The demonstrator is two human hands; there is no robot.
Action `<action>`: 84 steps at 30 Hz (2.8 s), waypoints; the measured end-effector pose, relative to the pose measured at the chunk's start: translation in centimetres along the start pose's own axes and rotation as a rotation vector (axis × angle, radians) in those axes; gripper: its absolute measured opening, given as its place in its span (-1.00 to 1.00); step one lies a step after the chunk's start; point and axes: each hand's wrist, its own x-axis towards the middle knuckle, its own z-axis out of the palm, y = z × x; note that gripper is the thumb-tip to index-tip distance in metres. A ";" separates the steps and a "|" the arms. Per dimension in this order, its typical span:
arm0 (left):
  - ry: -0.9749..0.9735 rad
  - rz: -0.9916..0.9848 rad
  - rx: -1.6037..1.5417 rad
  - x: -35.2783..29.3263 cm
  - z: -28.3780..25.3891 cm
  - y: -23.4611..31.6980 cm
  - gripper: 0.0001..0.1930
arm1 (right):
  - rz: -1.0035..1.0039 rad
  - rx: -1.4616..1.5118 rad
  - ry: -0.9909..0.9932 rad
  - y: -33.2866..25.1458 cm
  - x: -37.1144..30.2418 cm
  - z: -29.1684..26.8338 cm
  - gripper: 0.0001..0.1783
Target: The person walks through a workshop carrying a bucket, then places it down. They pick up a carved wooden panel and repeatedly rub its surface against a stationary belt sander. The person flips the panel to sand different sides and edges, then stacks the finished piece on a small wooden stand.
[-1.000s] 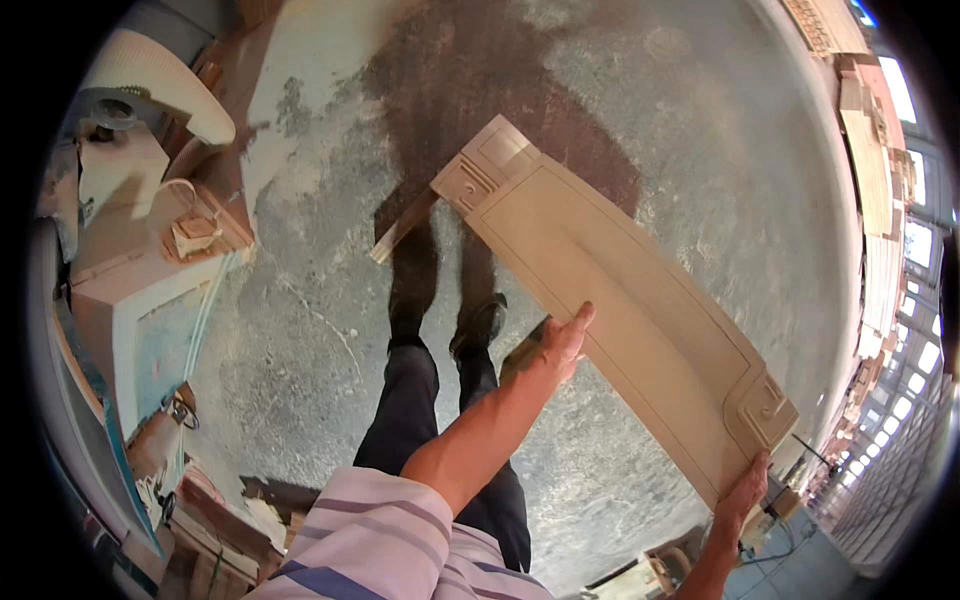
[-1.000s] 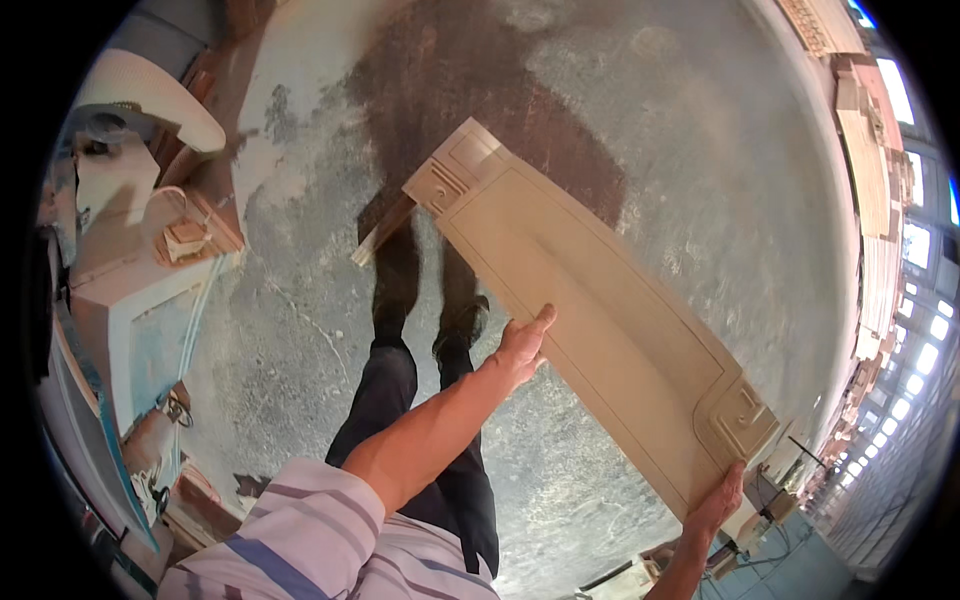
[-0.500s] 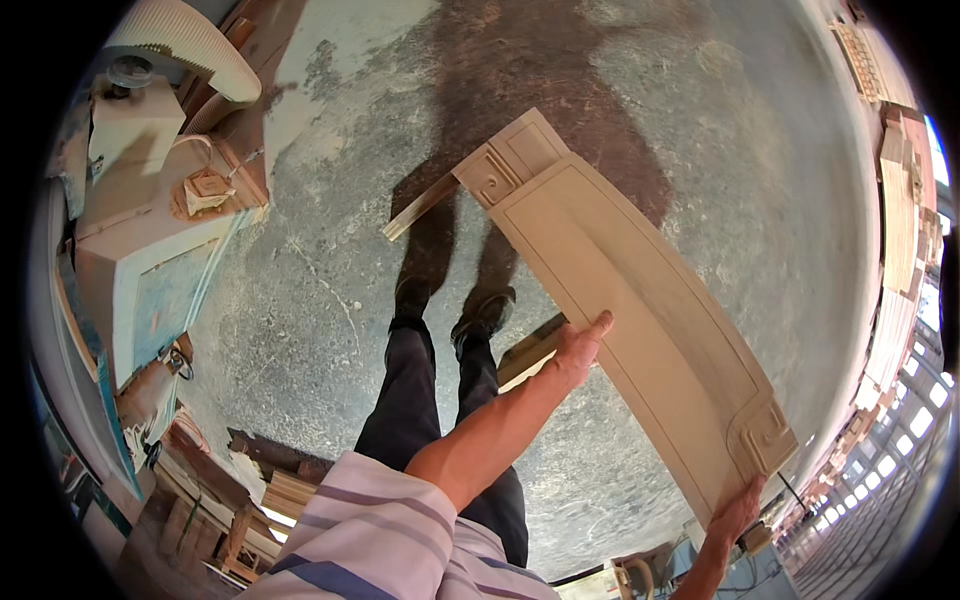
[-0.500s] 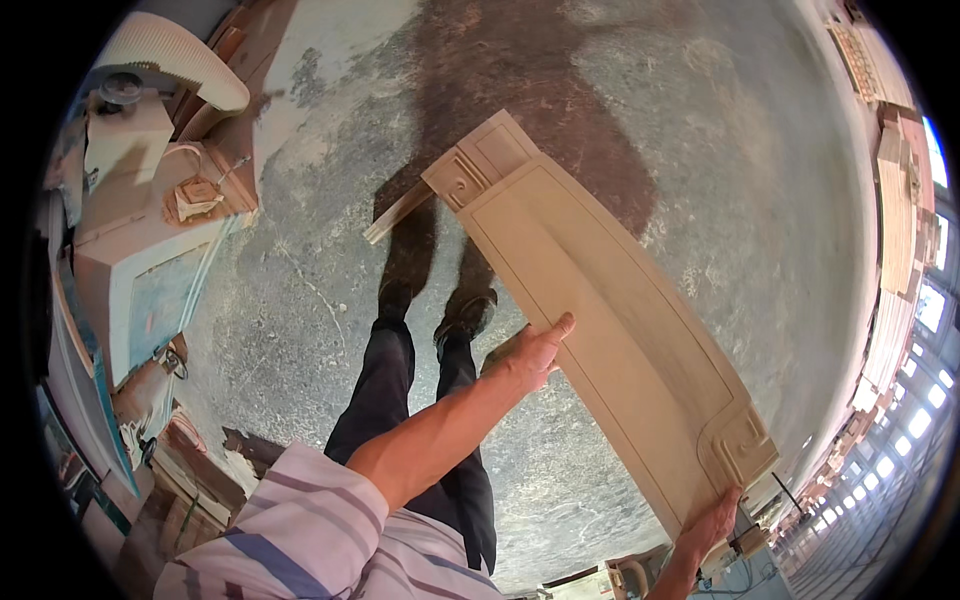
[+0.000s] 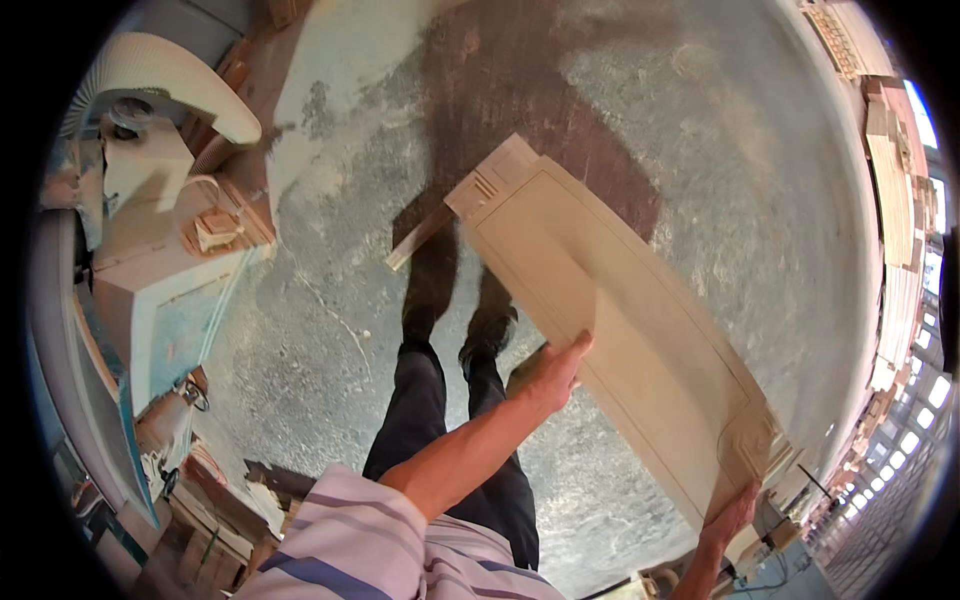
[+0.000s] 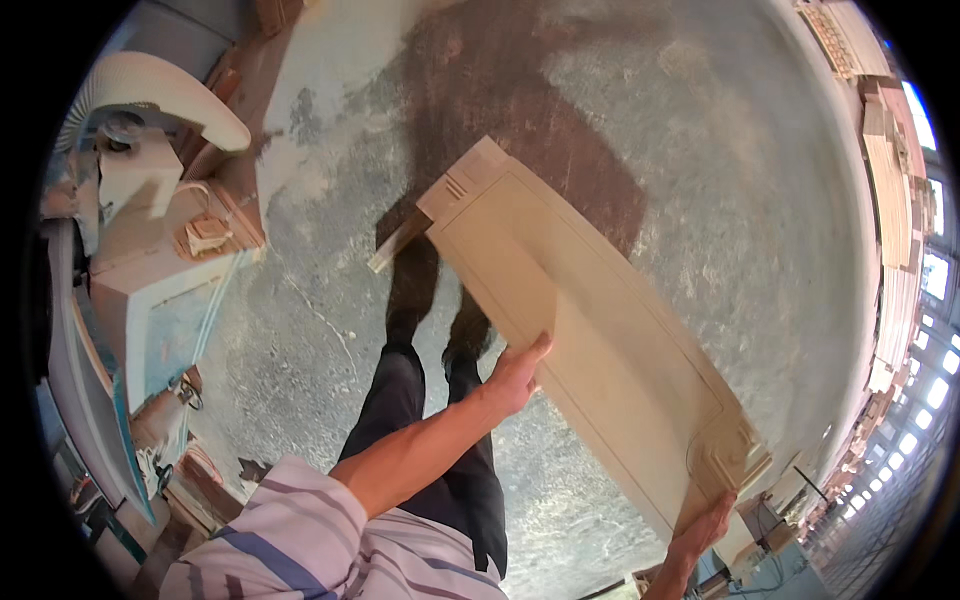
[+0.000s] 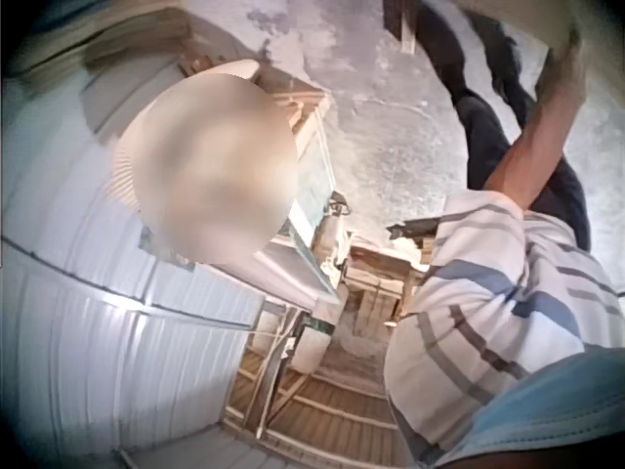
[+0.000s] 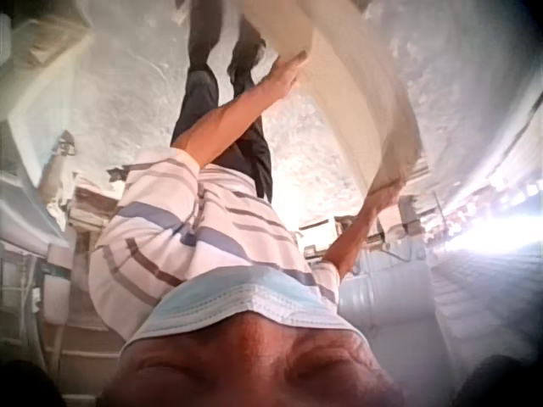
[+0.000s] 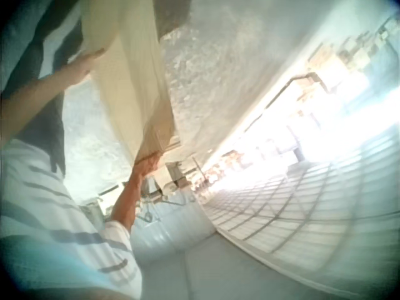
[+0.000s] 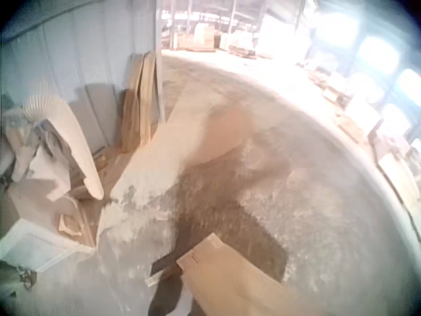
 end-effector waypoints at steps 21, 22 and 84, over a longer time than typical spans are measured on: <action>-0.284 0.742 -0.377 -27.0 -2.7 16.1 -0.13 | -0.262 0.360 -0.086 6.2 -14.1 2.3 -0.30; -0.283 0.780 -0.387 -27.6 -4.1 15.9 -0.13 | -0.223 0.543 -0.138 4.5 -15.3 3.0 -0.29; 0.589 1.636 -0.610 -79.6 -72.8 16.7 -0.49 | -1.150 0.016 -1.242 -23.1 -86.7 40.0 -0.42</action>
